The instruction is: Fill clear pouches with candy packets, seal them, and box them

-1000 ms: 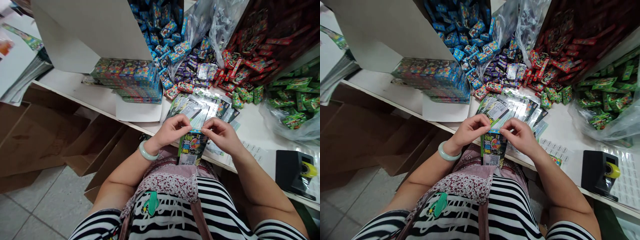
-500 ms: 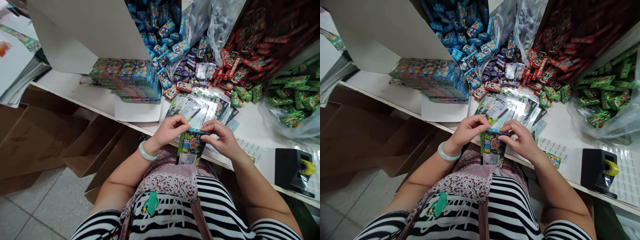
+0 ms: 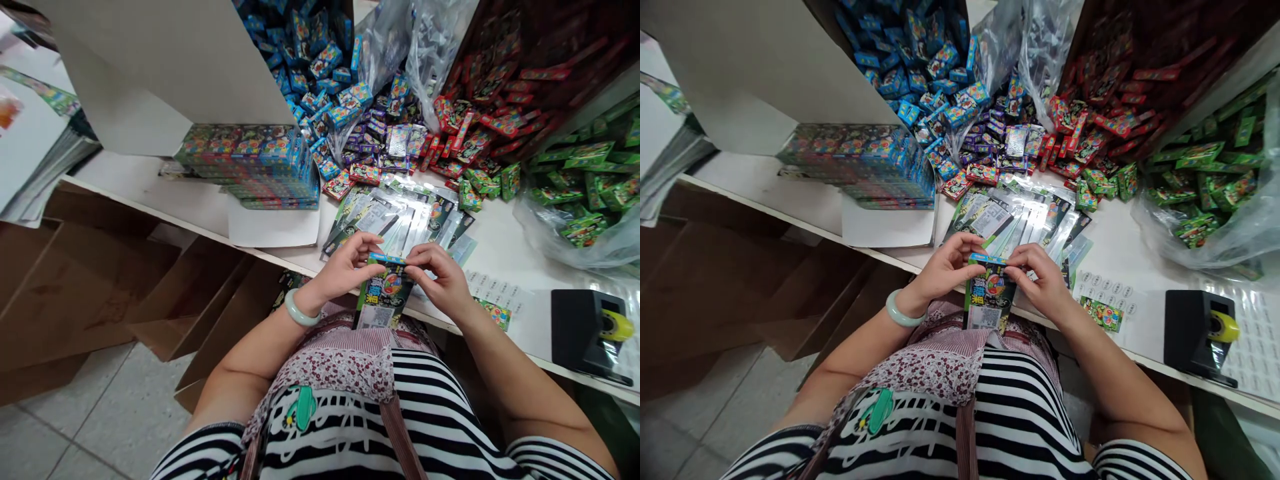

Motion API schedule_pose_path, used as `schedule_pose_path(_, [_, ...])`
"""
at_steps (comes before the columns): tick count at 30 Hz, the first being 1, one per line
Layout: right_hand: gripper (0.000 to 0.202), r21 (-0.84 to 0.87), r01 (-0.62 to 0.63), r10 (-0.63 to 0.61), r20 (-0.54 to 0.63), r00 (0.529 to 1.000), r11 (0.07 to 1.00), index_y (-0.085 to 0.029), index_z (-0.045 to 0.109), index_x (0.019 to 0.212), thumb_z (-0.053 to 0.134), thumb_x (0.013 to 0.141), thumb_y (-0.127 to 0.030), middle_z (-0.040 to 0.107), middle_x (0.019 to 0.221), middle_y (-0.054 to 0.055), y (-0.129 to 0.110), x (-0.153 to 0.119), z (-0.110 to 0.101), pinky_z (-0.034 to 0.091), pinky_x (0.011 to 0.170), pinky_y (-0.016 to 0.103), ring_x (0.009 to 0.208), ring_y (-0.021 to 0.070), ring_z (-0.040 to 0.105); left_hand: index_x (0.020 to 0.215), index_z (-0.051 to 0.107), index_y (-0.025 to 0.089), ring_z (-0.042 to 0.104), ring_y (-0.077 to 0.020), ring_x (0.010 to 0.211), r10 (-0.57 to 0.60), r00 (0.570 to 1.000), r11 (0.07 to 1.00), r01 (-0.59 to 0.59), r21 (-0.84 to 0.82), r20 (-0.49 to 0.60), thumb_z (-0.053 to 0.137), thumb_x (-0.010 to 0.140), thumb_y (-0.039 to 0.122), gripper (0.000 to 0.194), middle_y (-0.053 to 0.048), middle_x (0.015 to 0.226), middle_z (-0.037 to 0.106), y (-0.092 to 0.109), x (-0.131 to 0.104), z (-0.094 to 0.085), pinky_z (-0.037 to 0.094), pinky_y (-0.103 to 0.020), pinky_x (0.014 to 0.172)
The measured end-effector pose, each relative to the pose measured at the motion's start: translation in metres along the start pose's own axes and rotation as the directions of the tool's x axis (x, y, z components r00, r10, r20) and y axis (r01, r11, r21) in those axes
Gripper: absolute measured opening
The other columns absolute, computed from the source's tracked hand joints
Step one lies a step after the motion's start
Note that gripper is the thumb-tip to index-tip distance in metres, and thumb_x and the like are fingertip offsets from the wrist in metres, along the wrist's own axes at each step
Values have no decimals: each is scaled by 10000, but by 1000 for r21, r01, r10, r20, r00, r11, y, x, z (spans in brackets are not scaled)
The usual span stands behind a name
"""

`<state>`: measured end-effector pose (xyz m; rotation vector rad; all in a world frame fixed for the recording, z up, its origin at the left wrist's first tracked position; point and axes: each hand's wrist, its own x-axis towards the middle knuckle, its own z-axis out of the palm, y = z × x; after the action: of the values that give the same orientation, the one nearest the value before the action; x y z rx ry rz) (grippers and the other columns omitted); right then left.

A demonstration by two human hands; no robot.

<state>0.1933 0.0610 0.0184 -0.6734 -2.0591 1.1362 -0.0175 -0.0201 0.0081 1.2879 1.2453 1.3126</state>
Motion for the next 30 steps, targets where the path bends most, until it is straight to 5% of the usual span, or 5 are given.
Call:
schedule_pose_path(11, [140, 92, -112, 118, -58, 991, 989, -245, 636, 1015, 550, 929, -314, 672, 1083, 88, 5, -9, 16, 567, 804, 345, 1039, 194, 636, 966, 685, 209, 653, -149, 902, 203, 973, 954, -172, 247, -107, 674, 883, 282, 111, -32, 936, 685, -9, -1, 2, 522, -282, 806])
schedule_pose_path(16, [329, 22, -248, 249, -99, 964, 969, -256, 622, 1196, 605, 883, -354, 632, 1283, 87, 34, -31, -50, 544, 892, 357, 1104, 189, 624, 940, 682, 216, 656, -160, 898, 212, 965, 940, -158, 302, -155, 674, 871, 276, 92, -21, 924, 694, -17, 7, -4, 539, -298, 815])
schedule_pose_path(19, [259, -168, -496, 395, -415, 820, 852, -208, 689, 1053, 592, 864, -354, 695, 1079, 81, 61, -66, -111, 534, 818, 360, 914, 185, 645, 941, 688, 244, 659, -165, 894, 202, 962, 939, -137, 315, -185, 695, 855, 279, 94, -1, 926, 702, -25, 10, -9, 546, -307, 790])
schedule_pose_path(22, [219, -369, -651, 439, -512, 738, 664, -178, 730, 965, 603, 826, -291, 692, 969, 86, 81, -97, -153, 510, 794, 372, 786, 182, 616, 959, 692, 291, 653, -164, 845, 216, 955, 938, -145, 313, -205, 723, 837, 277, 127, 30, 915, 709, -32, 11, -10, 546, -310, 725])
schedule_pose_path(30, [133, -479, -699, 546, -436, 715, 532, -178, 722, 843, 599, 820, -224, 677, 921, 78, 92, -104, -144, 471, 801, 339, 776, 182, 615, 969, 697, 292, 650, -156, 830, 243, 951, 929, -171, 328, -192, 747, 824, 273, 155, 32, 916, 707, -31, 14, -6, 533, -291, 697])
